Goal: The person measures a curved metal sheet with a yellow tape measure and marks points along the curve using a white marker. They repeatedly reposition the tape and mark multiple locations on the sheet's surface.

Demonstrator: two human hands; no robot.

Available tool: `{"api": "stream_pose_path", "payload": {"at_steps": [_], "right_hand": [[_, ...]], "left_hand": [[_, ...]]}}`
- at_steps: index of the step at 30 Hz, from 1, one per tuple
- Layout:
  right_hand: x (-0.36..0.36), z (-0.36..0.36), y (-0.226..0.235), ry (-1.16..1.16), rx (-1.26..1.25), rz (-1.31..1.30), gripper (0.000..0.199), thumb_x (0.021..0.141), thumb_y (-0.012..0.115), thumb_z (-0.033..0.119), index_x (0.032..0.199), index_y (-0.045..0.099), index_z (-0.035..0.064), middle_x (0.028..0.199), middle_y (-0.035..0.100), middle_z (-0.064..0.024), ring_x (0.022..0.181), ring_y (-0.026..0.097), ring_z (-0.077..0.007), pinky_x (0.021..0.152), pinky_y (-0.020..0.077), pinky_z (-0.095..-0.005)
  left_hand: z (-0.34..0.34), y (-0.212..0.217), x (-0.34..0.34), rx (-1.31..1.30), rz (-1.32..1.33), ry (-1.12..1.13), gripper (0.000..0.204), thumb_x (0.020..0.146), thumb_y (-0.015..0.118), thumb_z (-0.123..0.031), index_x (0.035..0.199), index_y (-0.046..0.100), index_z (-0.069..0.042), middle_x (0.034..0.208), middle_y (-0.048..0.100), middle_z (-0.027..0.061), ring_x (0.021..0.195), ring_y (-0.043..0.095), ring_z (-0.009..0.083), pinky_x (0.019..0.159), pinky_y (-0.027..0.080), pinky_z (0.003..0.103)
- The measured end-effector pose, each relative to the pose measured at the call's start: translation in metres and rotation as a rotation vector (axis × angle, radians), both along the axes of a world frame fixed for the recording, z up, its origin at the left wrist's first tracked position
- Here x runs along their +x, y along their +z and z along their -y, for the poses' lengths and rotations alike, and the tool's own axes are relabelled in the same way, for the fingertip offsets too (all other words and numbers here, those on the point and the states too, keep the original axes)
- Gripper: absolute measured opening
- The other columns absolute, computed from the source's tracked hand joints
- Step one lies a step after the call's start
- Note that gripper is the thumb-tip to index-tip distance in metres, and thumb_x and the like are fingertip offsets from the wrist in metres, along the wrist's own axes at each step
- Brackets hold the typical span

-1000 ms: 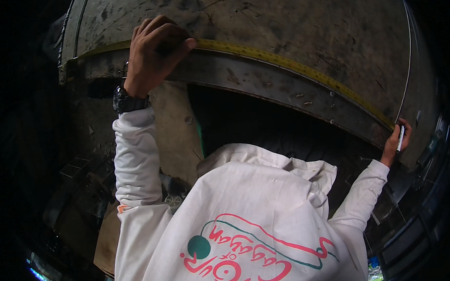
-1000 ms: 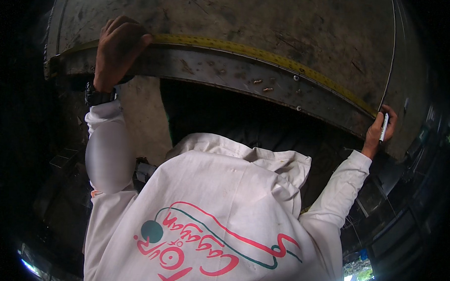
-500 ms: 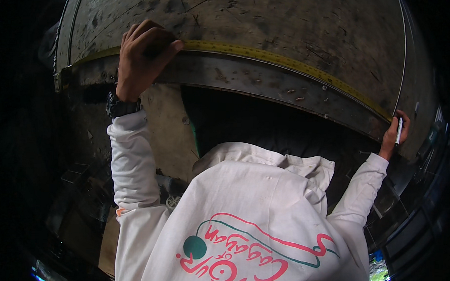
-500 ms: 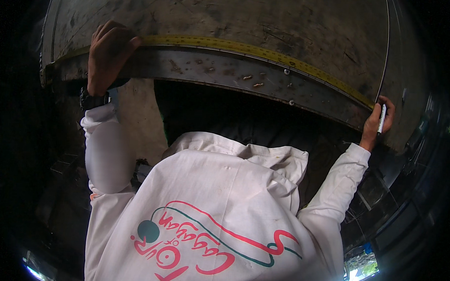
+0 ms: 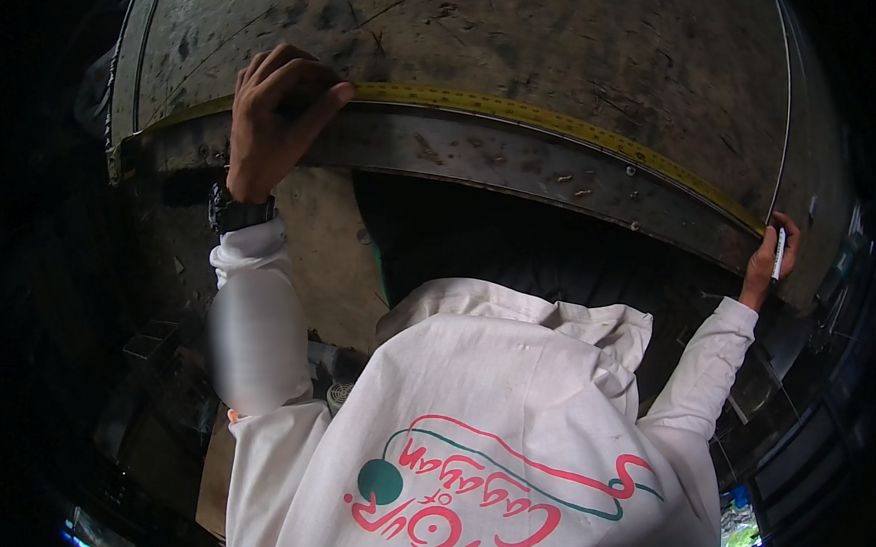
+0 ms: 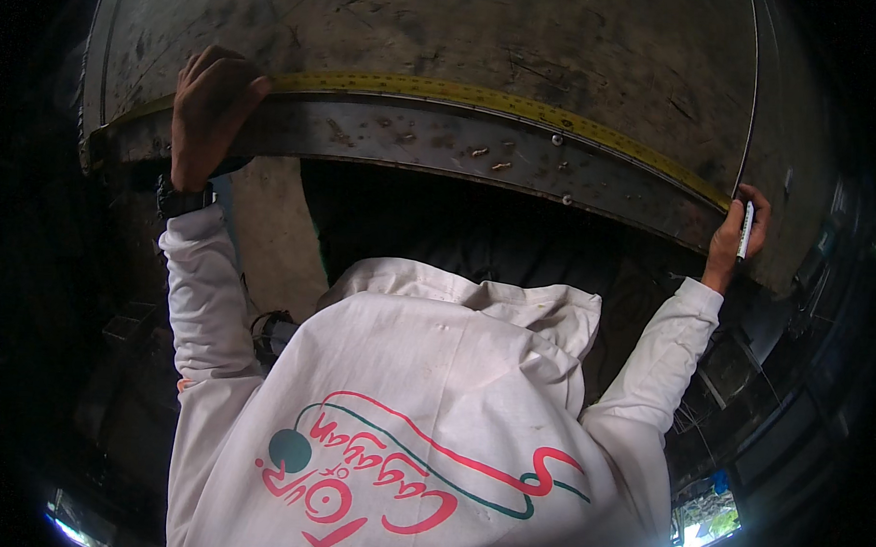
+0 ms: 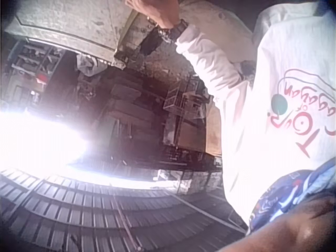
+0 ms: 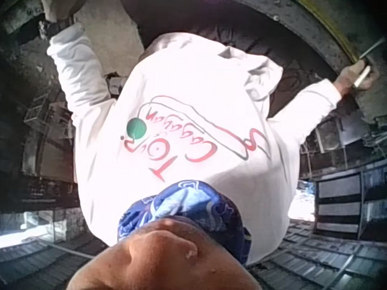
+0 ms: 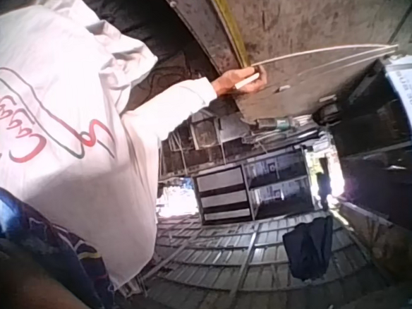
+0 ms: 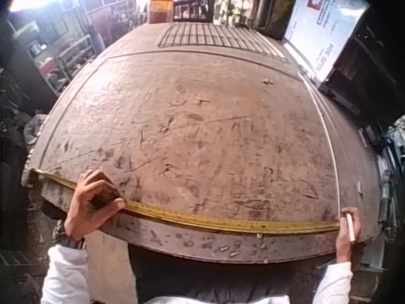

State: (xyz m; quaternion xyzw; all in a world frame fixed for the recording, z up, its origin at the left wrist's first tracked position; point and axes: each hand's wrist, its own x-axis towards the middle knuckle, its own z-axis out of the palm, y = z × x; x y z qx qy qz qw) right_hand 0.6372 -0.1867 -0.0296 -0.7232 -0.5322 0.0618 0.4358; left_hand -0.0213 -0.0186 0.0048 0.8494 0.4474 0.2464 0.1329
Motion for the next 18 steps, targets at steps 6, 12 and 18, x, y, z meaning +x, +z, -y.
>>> {"api": "stream_pose_path", "payload": {"at_steps": [6, 12, 18], "right_hand": [[-0.0009, -0.0007, -0.0002, 0.004, 0.010, 0.008, 0.022, 0.092, 0.059, -0.001, 0.111, 0.069, 0.0009, 0.105, 0.067, -0.0039, 0.095, 0.061, -0.0133, 0.087, 0.0477, -0.0270], [-0.0041, -0.0013, 0.0018, -0.001, 0.004, 0.018, 0.021, 0.092, 0.060, 0.000, 0.111, 0.069, 0.0014, 0.103, 0.067, -0.0029, 0.092, 0.060, -0.0124, 0.085, 0.0474, -0.0264], [0.0011, 0.0003, -0.0014, 0.010, 0.011, 0.010, 0.020, 0.094, 0.061, 0.001, 0.111, 0.069, 0.0017, 0.103, 0.067, -0.0026, 0.092, 0.060, -0.0117, 0.084, 0.0477, -0.0257]], "left_hand": [[-0.0003, -0.0019, -0.0011, -0.004, 0.013, -0.005, 0.023, 0.086, 0.082, -0.030, 0.092, 0.075, -0.009, 0.093, 0.067, 0.0042, 0.097, 0.062, 0.0263, 0.093, 0.043, 0.040], [-0.0001, -0.0012, -0.0005, -0.025, 0.021, 0.003, 0.023, 0.087, 0.080, -0.031, 0.091, 0.075, -0.009, 0.093, 0.066, 0.0041, 0.097, 0.061, 0.0264, 0.093, 0.042, 0.040], [0.0012, 0.0014, 0.0016, 0.013, -0.019, 0.015, 0.022, 0.087, 0.077, -0.031, 0.091, 0.074, -0.010, 0.095, 0.066, 0.0042, 0.098, 0.059, 0.0266, 0.095, 0.039, 0.040]]}}
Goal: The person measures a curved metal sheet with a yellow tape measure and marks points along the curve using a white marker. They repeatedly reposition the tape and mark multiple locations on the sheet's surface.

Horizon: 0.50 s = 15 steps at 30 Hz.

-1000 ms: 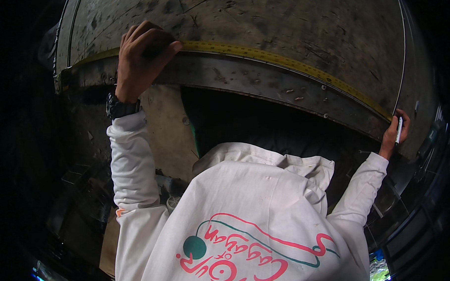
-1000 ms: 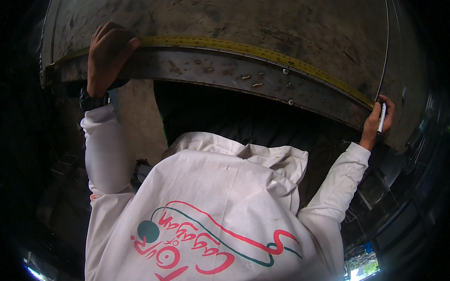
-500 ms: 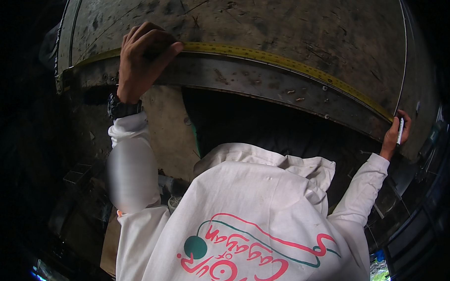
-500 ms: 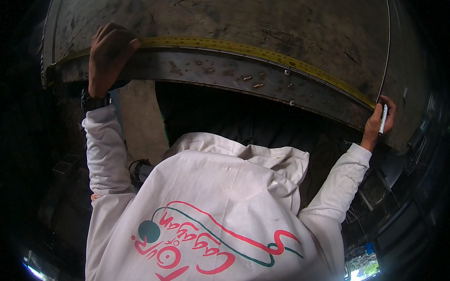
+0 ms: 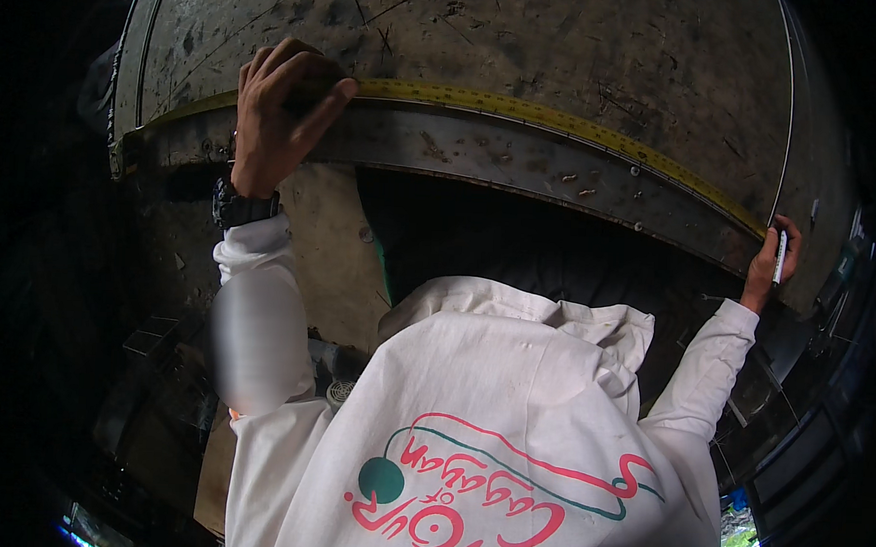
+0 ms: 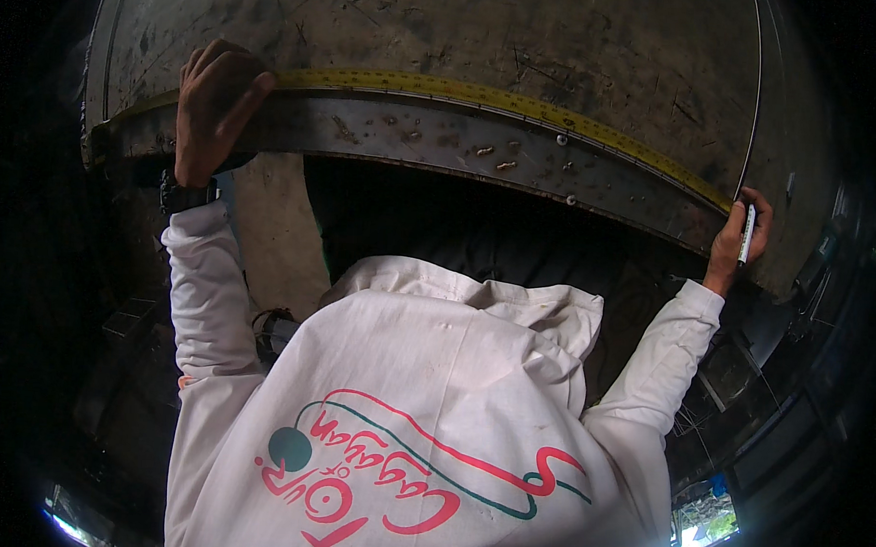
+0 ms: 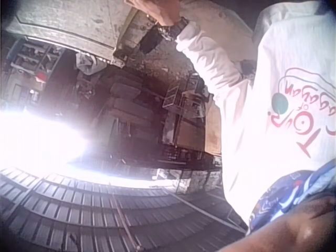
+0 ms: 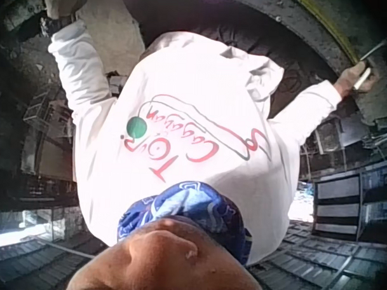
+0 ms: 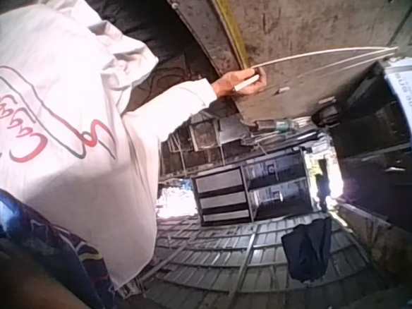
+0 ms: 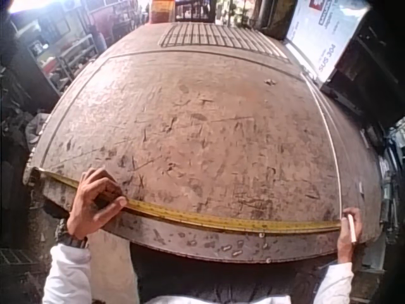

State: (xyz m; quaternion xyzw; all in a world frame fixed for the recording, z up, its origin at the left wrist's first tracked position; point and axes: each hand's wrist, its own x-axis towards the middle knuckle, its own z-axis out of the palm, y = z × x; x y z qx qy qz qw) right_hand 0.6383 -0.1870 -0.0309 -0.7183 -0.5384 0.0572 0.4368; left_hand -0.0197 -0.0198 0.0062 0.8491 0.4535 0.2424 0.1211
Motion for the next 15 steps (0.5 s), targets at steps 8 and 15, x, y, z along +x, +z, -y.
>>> {"api": "stream_pose_path", "payload": {"at_steps": [8, 15], "right_hand": [[-0.0025, -0.0002, 0.0017, 0.009, -0.007, 0.027, 0.019, 0.094, 0.063, 0.001, 0.112, 0.070, 0.0022, 0.103, 0.068, -0.0027, 0.091, 0.061, -0.0113, 0.083, 0.0481, -0.0255], [-0.0030, -0.0006, 0.0016, 0.008, -0.007, 0.013, 0.018, 0.094, 0.063, 0.002, 0.112, 0.070, 0.0023, 0.103, 0.068, -0.0026, 0.092, 0.061, -0.0114, 0.085, 0.0485, -0.0258]], "left_hand": [[-0.0005, -0.0008, -0.0018, -0.023, -0.010, 0.010, 0.026, 0.087, 0.074, -0.034, 0.091, 0.073, -0.008, 0.097, 0.065, 0.0051, 0.100, 0.058, 0.0276, 0.096, 0.037, 0.041], [0.0000, -0.0005, -0.0019, -0.022, -0.005, 0.005, 0.026, 0.088, 0.074, -0.033, 0.091, 0.073, -0.008, 0.097, 0.064, 0.0057, 0.101, 0.058, 0.0277, 0.097, 0.038, 0.041]]}}
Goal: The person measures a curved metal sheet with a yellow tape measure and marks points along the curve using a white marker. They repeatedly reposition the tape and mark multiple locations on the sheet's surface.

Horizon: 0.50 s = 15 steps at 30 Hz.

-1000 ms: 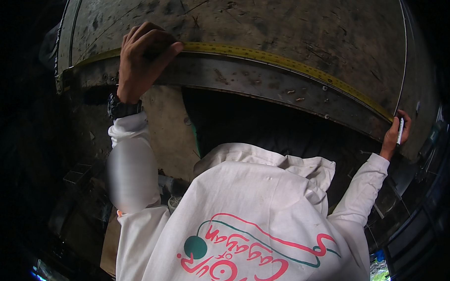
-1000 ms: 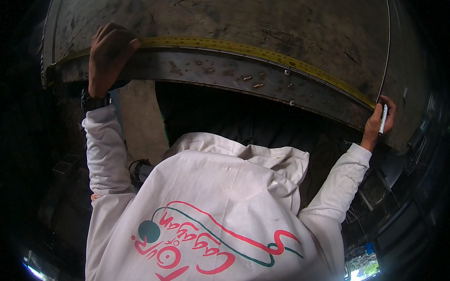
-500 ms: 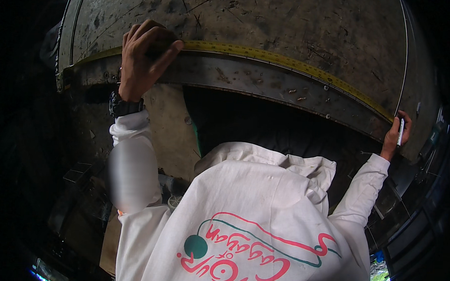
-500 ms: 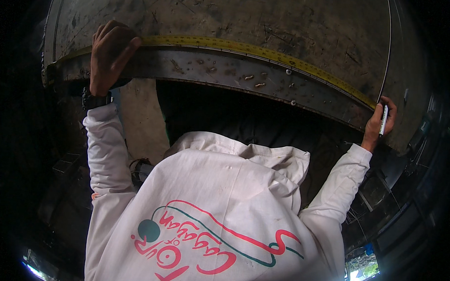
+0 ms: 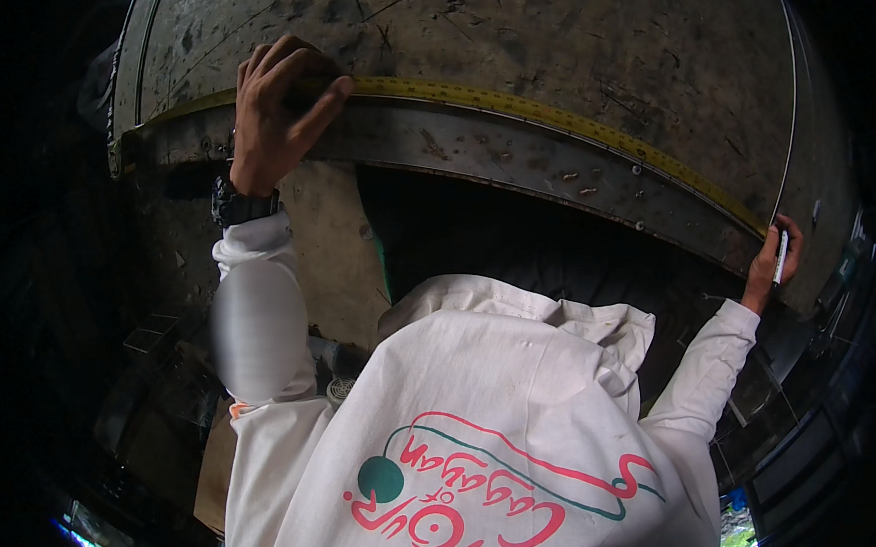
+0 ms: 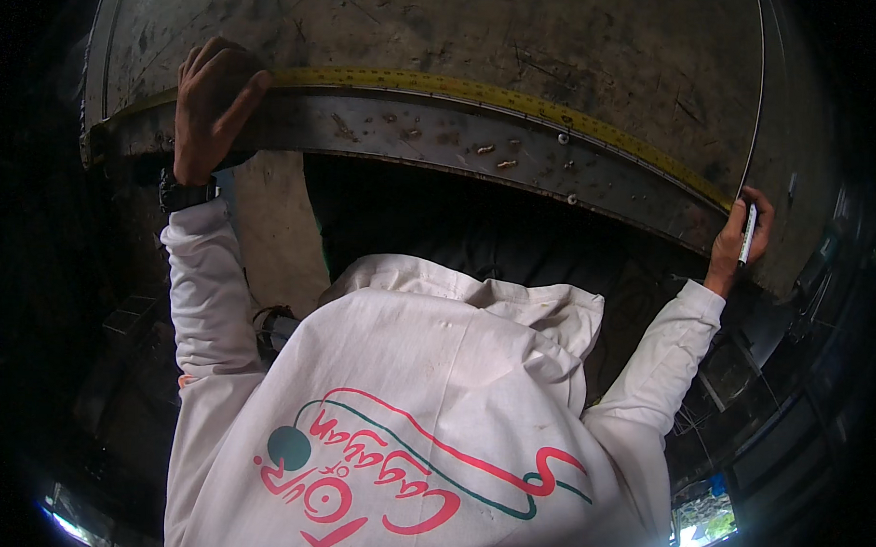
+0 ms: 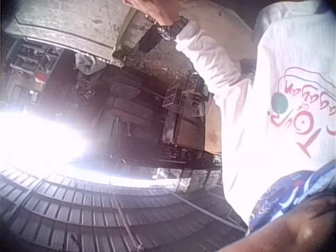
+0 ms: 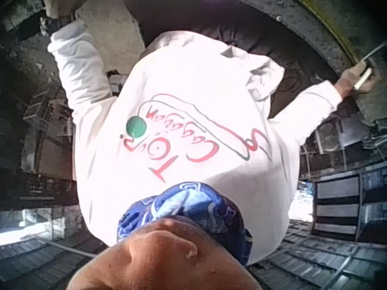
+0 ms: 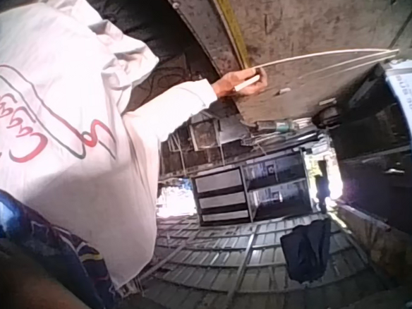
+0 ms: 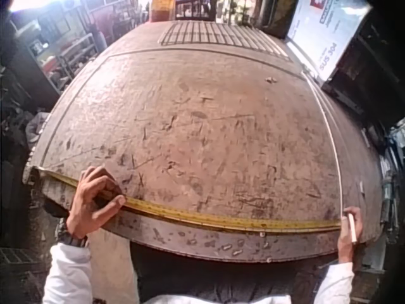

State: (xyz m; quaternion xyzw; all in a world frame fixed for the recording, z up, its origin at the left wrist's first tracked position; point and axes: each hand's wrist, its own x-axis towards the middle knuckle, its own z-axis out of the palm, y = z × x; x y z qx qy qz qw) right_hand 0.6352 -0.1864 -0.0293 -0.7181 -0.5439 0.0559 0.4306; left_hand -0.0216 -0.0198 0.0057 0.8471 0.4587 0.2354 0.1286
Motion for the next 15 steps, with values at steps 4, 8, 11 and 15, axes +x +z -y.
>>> {"api": "stream_pose_path", "payload": {"at_steps": [4, 8, 11, 15], "right_hand": [[0.0008, -0.0009, -0.0006, 0.004, 0.004, 0.003, 0.018, 0.094, 0.063, 0.001, 0.112, 0.070, 0.0021, 0.103, 0.068, -0.0029, 0.093, 0.062, -0.0118, 0.086, 0.0489, -0.0261], [0.0042, 0.0002, -0.0016, -0.002, -0.013, 0.022, 0.018, 0.094, 0.063, 0.002, 0.111, 0.070, 0.0018, 0.104, 0.069, -0.0035, 0.094, 0.062, -0.0123, 0.086, 0.0491, -0.0265], [0.0037, -0.0001, -0.0022, 0.002, -0.001, 0.025, 0.018, 0.094, 0.063, 0.002, 0.112, 0.070, 0.0018, 0.104, 0.068, -0.0035, 0.094, 0.062, -0.0124, 0.086, 0.0490, -0.0265], [0.0053, 0.0000, -0.0027, 0.001, -0.003, 0.019, 0.019, 0.095, 0.063, 0.002, 0.112, 0.069, 0.0018, 0.104, 0.068, -0.0034, 0.094, 0.062, -0.0124, 0.087, 0.0490, -0.0266]], "left_hand": [[-0.0009, 0.0000, -0.0016, 0.002, -0.008, -0.014, 0.025, 0.087, 0.076, -0.032, 0.091, 0.073, -0.008, 0.096, 0.064, 0.0054, 0.100, 0.058, 0.0274, 0.096, 0.039, 0.040], [-0.0010, -0.0027, -0.0032, 0.018, -0.002, -0.021, 0.024, 0.087, 0.077, -0.031, 0.091, 0.073, -0.008, 0.095, 0.064, 0.0048, 0.099, 0.059, 0.0271, 0.096, 0.040, 0.040], [-0.0008, -0.0015, -0.0014, 0.022, 0.004, -0.017, 0.024, 0.087, 0.078, -0.031, 0.090, 0.073, -0.008, 0.094, 0.065, 0.0044, 0.098, 0.059, 0.0269, 0.096, 0.040, 0.040], [-0.0013, -0.0037, -0.0025, 0.029, 0.015, -0.021, 0.023, 0.087, 0.079, -0.031, 0.090, 0.073, -0.008, 0.093, 0.065, 0.0042, 0.098, 0.059, 0.0268, 0.096, 0.040, 0.040]]}}
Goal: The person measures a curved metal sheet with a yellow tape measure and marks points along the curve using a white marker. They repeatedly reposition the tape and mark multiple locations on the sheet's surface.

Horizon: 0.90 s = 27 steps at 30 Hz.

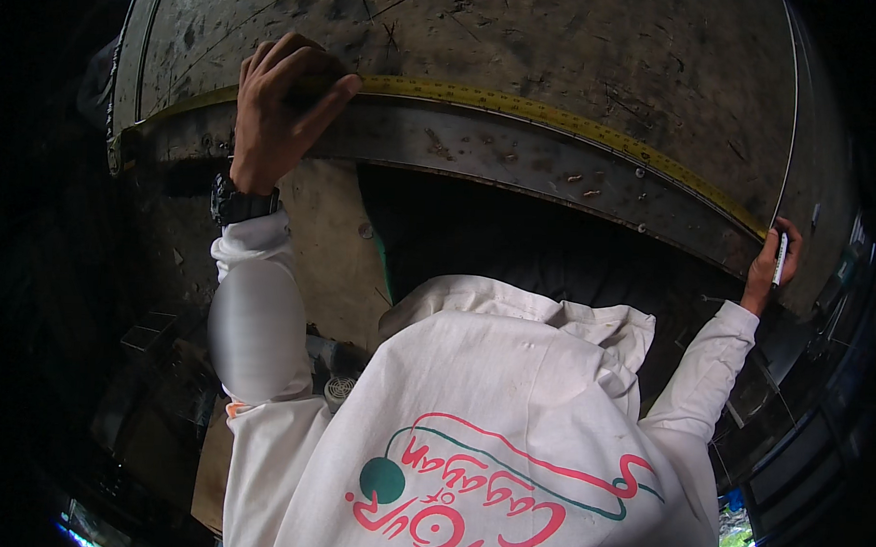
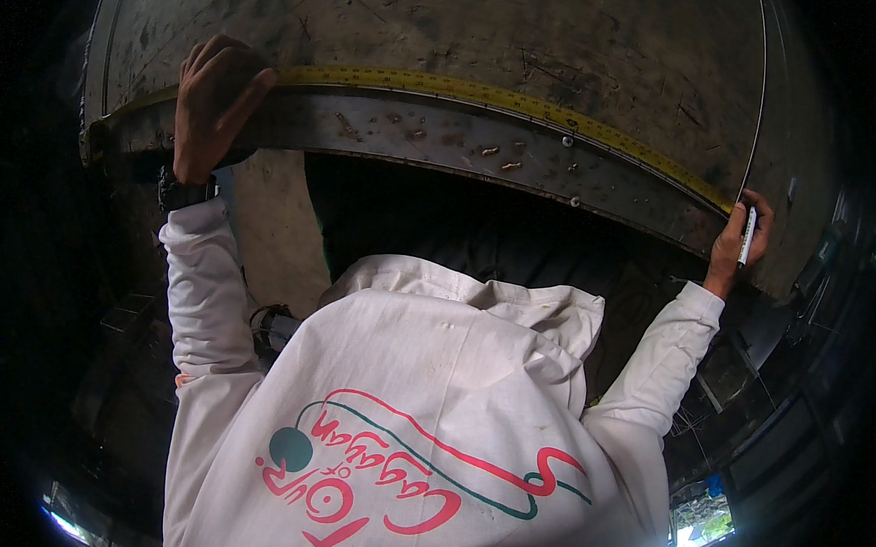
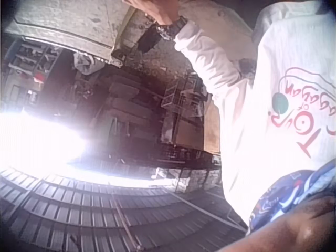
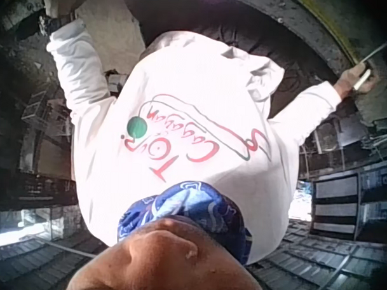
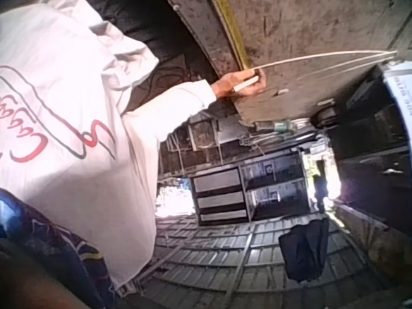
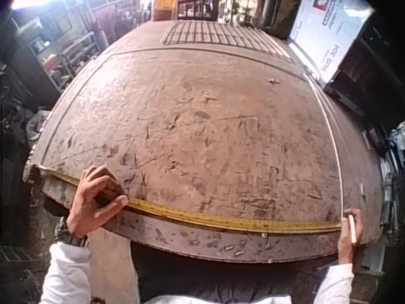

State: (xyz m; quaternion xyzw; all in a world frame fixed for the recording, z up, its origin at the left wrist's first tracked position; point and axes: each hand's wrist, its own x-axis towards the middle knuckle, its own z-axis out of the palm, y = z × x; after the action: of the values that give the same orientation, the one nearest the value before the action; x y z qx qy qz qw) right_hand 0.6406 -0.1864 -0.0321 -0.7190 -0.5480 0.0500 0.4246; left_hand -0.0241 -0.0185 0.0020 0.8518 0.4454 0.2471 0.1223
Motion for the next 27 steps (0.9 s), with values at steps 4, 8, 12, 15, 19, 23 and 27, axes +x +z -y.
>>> {"api": "stream_pose_path", "payload": {"at_steps": [4, 8, 12, 15, 19, 23, 27], "right_hand": [[0.0000, 0.0004, 0.0009, -0.002, -0.017, 0.009, 0.019, 0.095, 0.063, 0.002, 0.112, 0.069, 0.0018, 0.104, 0.068, -0.0036, 0.095, 0.062, -0.0126, 0.087, 0.0492, -0.0269], [-0.0015, 0.0008, 0.0020, -0.002, -0.013, 0.006, 0.018, 0.096, 0.063, 0.002, 0.113, 0.069, 0.0014, 0.105, 0.069, -0.0040, 0.096, 0.063, -0.0131, 0.088, 0.0494, -0.0271], [-0.0011, 0.0012, 0.0016, -0.002, -0.018, -0.017, 0.019, 0.096, 0.063, 0.002, 0.114, 0.069, 0.0012, 0.106, 0.069, -0.0044, 0.097, 0.063, -0.0137, 0.089, 0.0496, -0.0274], [-0.0014, 0.0009, 0.0014, -0.006, -0.016, -0.009, 0.019, 0.096, 0.063, 0.002, 0.114, 0.069, 0.0012, 0.106, 0.069, -0.0046, 0.097, 0.063, -0.0138, 0.089, 0.0496, -0.0274], [-0.0038, 0.0004, 0.0025, -0.005, -0.007, -0.010, 0.018, 0.096, 0.062, 0.002, 0.113, 0.069, 0.0011, 0.105, 0.069, -0.0048, 0.097, 0.063, -0.0139, 0.089, 0.0495, -0.0272], [-0.0038, 0.0000, 0.0034, -0.008, -0.013, 0.016, 0.019, 0.096, 0.063, 0.002, 0.113, 0.069, 0.0012, 0.104, 0.069, -0.0046, 0.096, 0.063, -0.0136, 0.088, 0.0492, -0.0269], [-0.0063, -0.0006, 0.0044, -0.014, -0.012, 0.028, 0.019, 0.095, 0.063, 0.002, 0.113, 0.069, 0.0013, 0.103, 0.068, -0.0044, 0.094, 0.062, -0.0132, 0.086, 0.0489, -0.0266]], "left_hand": [[0.0003, -0.0010, -0.0003, -0.001, -0.001, 0.006, 0.023, 0.087, 0.078, -0.031, 0.090, 0.073, -0.009, 0.093, 0.065, 0.0043, 0.098, 0.059, 0.0269, 0.096, 0.040, 0.040], [-0.0001, 0.0007, 0.0013, 0.006, -0.006, 0.009, 0.024, 0.087, 0.079, -0.031, 0.090, 0.074, -0.008, 0.094, 0.065, 0.0045, 0.099, 0.060, 0.0270, 0.096, 0.040, 0.040], [0.0001, 0.0011, 0.0010, -0.006, -0.006, 0.012, 0.024, 0.087, 0.079, -0.032, 0.090, 0.073, -0.008, 0.094, 0.065, 0.0047, 0.098, 0.060, 0.0271, 0.095, 0.040, 0.040], [0.0009, 0.0003, 0.0008, -0.009, -0.012, 0.016, 0.025, 0.086, 0.079, -0.032, 0.090, 0.073, -0.008, 0.093, 0.065, 0.0048, 0.097, 0.060, 0.0272, 0.095, 0.040, 0.040], [0.0008, 0.0007, 0.0008, -0.012, -0.013, 0.016, 0.026, 0.086, 0.080, -0.032, 0.090, 0.073, -0.007, 0.093, 0.064, 0.0048, 0.097, 0.060, 0.0270, 0.095, 0.040, 0.040], [0.0011, 0.0003, 0.0013, -0.016, 0.001, 0.021, 0.025, 0.086, 0.080, -0.031, 0.089, 0.073, -0.008, 0.093, 0.065, 0.0045, 0.097, 0.060, 0.0269, 0.095, 0.041, 0.040], [0.0010, 0.0011, 0.0020, 0.000, 0.003, 0.020, 0.025, 0.085, 0.081, -0.031, 0.089, 0.073, -0.008, 0.092, 0.065, 0.0042, 0.098, 0.061, 0.0267, 0.095, 0.041, 0.040]]}}
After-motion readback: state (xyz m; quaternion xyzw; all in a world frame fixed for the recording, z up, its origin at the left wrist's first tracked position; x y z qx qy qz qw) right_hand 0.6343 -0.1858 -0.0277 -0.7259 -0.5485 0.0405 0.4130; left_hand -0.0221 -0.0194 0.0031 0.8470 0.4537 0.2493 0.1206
